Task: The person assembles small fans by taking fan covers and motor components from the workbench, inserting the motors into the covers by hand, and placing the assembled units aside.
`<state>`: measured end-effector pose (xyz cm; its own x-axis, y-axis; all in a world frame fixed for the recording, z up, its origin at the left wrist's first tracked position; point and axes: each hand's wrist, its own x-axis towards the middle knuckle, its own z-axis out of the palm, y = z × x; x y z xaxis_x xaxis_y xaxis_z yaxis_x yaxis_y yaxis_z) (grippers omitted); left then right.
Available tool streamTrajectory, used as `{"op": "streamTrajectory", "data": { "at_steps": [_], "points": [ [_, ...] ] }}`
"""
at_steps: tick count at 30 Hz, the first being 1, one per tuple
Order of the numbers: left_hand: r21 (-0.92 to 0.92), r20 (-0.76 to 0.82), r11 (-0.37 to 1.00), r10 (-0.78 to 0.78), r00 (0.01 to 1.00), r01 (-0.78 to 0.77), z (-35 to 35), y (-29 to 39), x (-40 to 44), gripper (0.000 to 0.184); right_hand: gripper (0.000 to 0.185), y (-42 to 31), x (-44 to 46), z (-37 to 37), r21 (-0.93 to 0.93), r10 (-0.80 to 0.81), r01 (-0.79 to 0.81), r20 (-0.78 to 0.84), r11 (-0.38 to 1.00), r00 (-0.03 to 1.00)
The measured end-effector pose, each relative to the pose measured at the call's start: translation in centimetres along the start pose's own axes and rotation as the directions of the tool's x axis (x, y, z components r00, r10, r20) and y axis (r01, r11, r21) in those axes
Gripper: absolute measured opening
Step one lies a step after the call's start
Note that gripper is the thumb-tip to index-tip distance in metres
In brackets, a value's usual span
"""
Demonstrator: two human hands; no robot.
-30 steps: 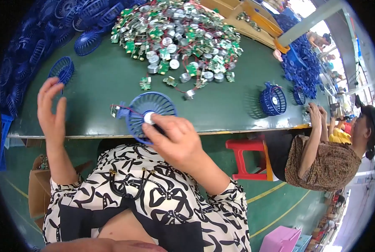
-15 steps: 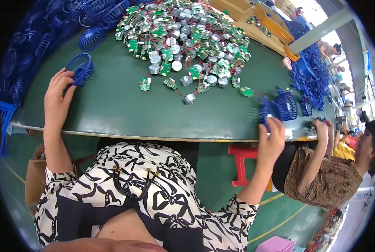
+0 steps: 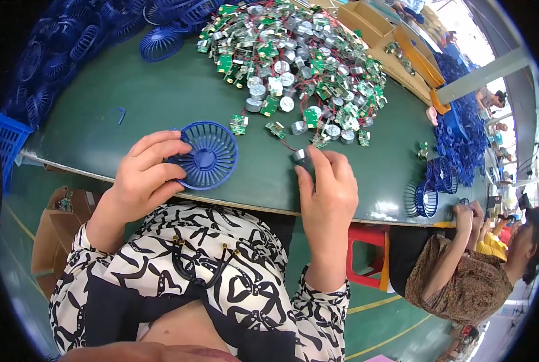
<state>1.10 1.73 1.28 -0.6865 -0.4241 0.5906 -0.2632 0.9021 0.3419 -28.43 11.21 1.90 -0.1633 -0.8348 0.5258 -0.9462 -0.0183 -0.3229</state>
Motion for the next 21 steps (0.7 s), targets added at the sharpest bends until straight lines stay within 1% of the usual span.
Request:
{"op": "streamTrajectory", "data": {
  "at_steps": [1, 3, 6, 7, 10, 11, 12, 14, 15, 18, 20, 21],
  "points": [
    [-0.037, 0.008, 0.999, 0.004, 1.0, -0.004, -0.4, -0.3, -0.2, 0.032, 0.033, -0.1, 0.2, 0.4, -0.034, -0.01, 0.01, 0.013, 0.999, 1.0],
    [-0.032, 0.0, 0.999, -0.043, 0.999, 0.043, -1.1, -0.3, 0.1, 0.034, 0.033, 0.0, 0.7, 1.1, -0.106, -0.036, 0.04, 0.041, 0.994, 0.999],
    [-0.041, 0.022, 0.991, -0.129, 0.991, 0.129, -0.8, -0.8, -0.3, 0.037, 0.028, -0.4, 0.9, 1.1, -0.012, 0.072, -0.071, 0.114, 0.997, 0.991],
    [-0.047, 0.037, 0.987, -0.153, 0.987, 0.155, -0.7, -1.0, -0.4, 0.037, 0.027, -0.9, 1.1, 0.8, 0.142, 0.125, -0.142, 0.126, 0.98, 0.984],
    [-0.123, 0.055, 0.978, -0.161, 0.985, 0.166, -0.9, -1.5, -0.4, 0.035, 0.027, -0.1, 1.3, 0.0, 0.339, 0.169, -0.143, -0.047, 0.93, 0.985],
    [-0.15, 0.061, 0.975, -0.156, 0.986, 0.164, -1.0, -1.6, -0.6, 0.034, 0.029, 0.1, 1.7, -0.2, 0.481, 0.277, -0.197, -0.101, 0.854, 0.956],
    [-0.176, 0.067, 0.971, -0.149, 0.987, 0.159, -1.0, -1.6, -0.7, 0.034, 0.028, 0.2, 2.3, -0.9, 0.568, 0.329, -0.208, -0.118, 0.796, 0.937],
    [-0.211, 0.074, 0.967, -0.129, 0.989, 0.142, -1.2, -1.7, -0.8, 0.033, 0.027, 0.7, 3.0, -1.7, 0.765, 0.412, -0.172, -0.132, 0.62, 0.901],
    [-0.218, 0.076, 0.967, -0.12, 0.99, 0.134, -1.3, -1.7, -0.8, 0.032, 0.027, 0.9, 3.1, -2.0, 0.814, 0.413, -0.136, -0.135, 0.564, 0.901],
    [-0.231, 0.05, 0.966, -0.108, 0.993, 0.117, -1.1, -1.8, -1.0, 0.031, 0.027, 1.3, 3.2, -1.5, 0.792, 0.4, -0.131, -0.152, 0.596, 0.904],
    [-0.229, 0.03, 0.968, -0.102, 0.994, 0.106, -0.9, -1.8, -1.0, 0.03, 0.028, 1.6, 3.3, -0.7, 0.594, 0.388, -0.212, -0.186, 0.776, 0.903],
    [-0.225, 0.021, 0.969, -0.1, 0.995, 0.102, -0.9, -1.7, -0.9, 0.03, 0.03, 2.4, 3.0, -0.5, 0.375, 0.303, -0.21, -0.208, 0.903, 0.93]
  ]
}}
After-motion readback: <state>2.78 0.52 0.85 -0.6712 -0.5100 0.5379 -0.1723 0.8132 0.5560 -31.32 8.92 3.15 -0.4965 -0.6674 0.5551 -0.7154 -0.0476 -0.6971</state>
